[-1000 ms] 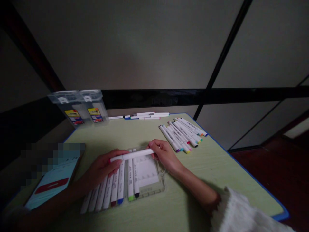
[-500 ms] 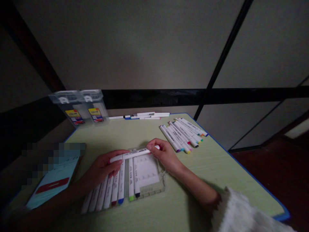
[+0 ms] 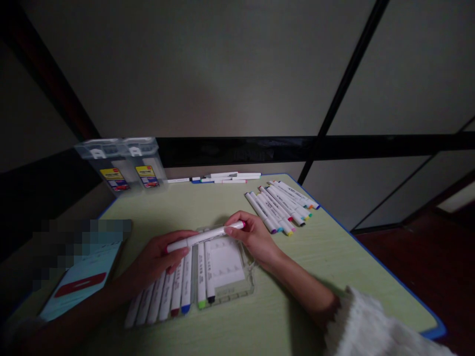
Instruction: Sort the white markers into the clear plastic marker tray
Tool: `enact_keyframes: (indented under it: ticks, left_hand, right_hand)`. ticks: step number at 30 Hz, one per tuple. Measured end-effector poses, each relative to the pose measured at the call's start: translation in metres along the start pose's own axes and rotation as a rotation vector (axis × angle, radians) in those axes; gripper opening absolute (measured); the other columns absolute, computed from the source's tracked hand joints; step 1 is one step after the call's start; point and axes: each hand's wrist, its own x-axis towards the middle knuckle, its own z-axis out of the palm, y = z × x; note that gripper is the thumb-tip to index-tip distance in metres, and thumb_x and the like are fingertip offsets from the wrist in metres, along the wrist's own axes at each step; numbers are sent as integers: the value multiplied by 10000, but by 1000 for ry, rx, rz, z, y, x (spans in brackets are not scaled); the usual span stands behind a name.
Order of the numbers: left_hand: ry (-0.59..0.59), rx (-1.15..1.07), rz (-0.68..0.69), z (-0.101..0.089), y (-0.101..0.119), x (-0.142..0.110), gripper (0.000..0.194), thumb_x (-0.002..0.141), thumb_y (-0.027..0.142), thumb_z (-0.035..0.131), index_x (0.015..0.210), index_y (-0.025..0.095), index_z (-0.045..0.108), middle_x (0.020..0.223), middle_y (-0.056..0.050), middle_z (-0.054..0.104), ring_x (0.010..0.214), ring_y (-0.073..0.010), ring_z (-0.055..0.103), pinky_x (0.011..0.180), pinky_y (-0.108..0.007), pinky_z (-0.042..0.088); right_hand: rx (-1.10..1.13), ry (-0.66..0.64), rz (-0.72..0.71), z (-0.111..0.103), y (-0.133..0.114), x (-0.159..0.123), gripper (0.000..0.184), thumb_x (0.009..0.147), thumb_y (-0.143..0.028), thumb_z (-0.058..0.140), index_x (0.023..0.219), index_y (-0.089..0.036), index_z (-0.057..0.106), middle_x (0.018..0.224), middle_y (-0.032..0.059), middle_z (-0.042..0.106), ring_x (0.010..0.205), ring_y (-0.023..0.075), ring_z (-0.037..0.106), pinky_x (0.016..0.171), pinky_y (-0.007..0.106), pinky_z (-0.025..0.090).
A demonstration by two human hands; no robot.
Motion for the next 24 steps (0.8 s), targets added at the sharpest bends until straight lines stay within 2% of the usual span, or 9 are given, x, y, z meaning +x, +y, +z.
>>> enact_keyframes:
  ticks: [7, 12, 17, 19, 21, 24]
  left_hand:
    - [71, 88, 63, -2, -1, 1, 262, 709, 257, 526, 944, 198, 624, 583, 21, 585, 461, -103, 450, 405, -187, 310]
    - [60, 8, 31, -1, -5, 2, 262, 741, 309, 489, 930, 191, 628, 563, 11, 564, 498, -117, 471, 411, -185, 327]
    - [123, -146, -65, 3, 4, -2, 297, 773, 381, 438, 856, 173, 633, 732, -12, 574, 603, -110, 486, 480, -179, 361]
    - [127, -142, -91, 3, 7, -3, 324, 788, 393, 406, 866, 165, 622, 617, 15, 526, 520, -92, 443, 441, -171, 318]
    - [91, -107, -77, 2, 7, -3, 353, 795, 404, 382, 891, 149, 606, 449, 64, 400, 397, -73, 337, 397, -175, 252]
    - [44, -76, -15, 0, 3, -1, 362, 784, 399, 386, 920, 126, 582, 372, 103, 287, 343, -63, 253, 396, -185, 222]
  right_hand:
    - [29, -26, -5, -1, 1, -1, 171, 606, -256, 686, 679, -165, 561, 623, -26, 506, 566, 93, 420, 514, 229, 284]
    - [32, -31, -3, 0, 1, -1, 164, 610, -244, 683, 682, -162, 560, 626, -23, 510, 562, 90, 421, 513, 230, 285]
    - [21, -28, -7, 0, 1, -1, 169, 595, -243, 691, 672, -165, 562, 626, -24, 513, 559, 90, 421, 512, 231, 287]
    - [20, -26, -6, 0, 0, -1, 175, 589, -247, 694, 672, -166, 562, 629, -24, 515, 560, 92, 420, 512, 231, 287]
    - [25, -22, 1, 0, 0, -1, 182, 581, -250, 698, 671, -167, 563, 625, -24, 514, 558, 93, 419, 512, 230, 286]
    - [30, -3, 18, 1, -1, -1, 179, 579, -249, 699, 654, -162, 562, 607, -26, 506, 551, 90, 411, 510, 227, 278]
